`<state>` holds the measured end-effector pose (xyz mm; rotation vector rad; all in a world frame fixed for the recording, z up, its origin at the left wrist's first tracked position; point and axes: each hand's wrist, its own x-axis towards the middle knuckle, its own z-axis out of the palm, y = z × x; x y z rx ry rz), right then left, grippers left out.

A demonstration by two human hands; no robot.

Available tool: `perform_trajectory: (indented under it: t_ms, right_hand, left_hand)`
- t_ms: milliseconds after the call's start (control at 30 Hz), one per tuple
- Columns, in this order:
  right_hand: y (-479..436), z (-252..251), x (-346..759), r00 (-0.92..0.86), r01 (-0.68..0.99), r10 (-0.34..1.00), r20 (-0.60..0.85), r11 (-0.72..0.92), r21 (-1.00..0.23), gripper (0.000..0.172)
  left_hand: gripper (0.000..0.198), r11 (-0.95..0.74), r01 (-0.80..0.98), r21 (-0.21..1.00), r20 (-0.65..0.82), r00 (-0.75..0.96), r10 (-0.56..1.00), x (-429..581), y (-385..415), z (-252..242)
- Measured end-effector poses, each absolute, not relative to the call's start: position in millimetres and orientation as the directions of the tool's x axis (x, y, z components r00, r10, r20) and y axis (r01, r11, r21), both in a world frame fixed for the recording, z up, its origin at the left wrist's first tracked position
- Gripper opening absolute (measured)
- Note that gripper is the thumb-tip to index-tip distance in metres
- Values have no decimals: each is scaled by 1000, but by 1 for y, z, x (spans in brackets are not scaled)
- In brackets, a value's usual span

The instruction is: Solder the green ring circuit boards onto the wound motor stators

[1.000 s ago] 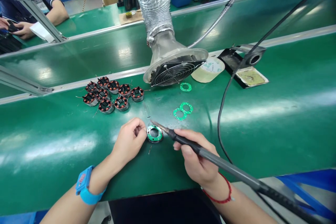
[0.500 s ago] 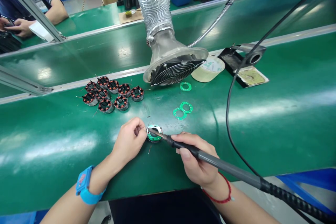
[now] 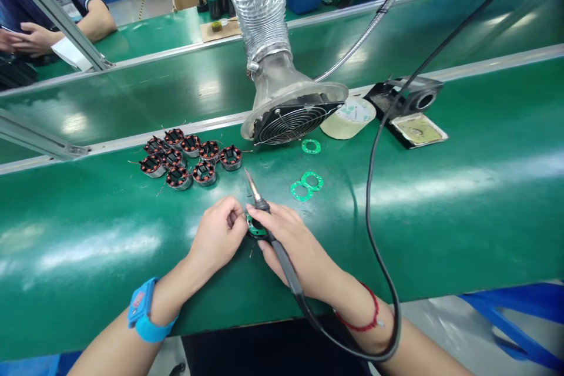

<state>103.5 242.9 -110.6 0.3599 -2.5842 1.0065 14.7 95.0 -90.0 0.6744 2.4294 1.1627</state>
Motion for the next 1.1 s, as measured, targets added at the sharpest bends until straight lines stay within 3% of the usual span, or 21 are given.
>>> perform_trajectory:
  t_ms: [100, 167, 233, 267, 367, 500, 667, 833, 1100]
  right_hand:
    - [245, -115, 104, -917, -276, -10, 398, 735, -619, 50]
    - [248, -117, 105, -907, -236, 60, 418, 747, -621, 51]
    - [250, -119, 105, -898, -220, 86, 431, 761, -611, 51]
    - [250, -119, 105, -897, -219, 87, 434, 765, -606, 51]
    - [248, -118, 106, -901, -237, 50, 432, 775, -585, 48]
    - [244, -117, 108, -891, -299, -38, 453, 800, -520, 50]
    - [244, -114, 113, -825, -446, -151, 544, 765, -464, 57]
    - [243, -113, 115, -834, -426, -128, 537, 768, -478, 50]
    - [245, -112, 112, -825, -412, -9, 565, 695, -589, 49]
  left_hand:
    - [11, 540, 193, 819, -240, -740, 629, 14, 86, -87]
    - [18, 538, 247, 806, -277, -646, 711, 15, 81, -84]
    - [9, 523, 342, 781, -244, -603, 760, 16, 79, -82]
    - [3, 512, 369, 776, -214, -610, 763, 16, 79, -82]
    - [10, 467, 303, 831, -163, -669, 725, 16, 82, -84]
    - [11, 411, 138, 901, -202, -704, 681, 16, 85, -87]
    - [13, 413, 134, 901, -207, -704, 679, 19, 86, -86]
    - [13, 489, 201, 849, -192, -745, 639, 23, 86, -83]
    - [17, 513, 97, 853, -282, -741, 609, 23, 83, -90]
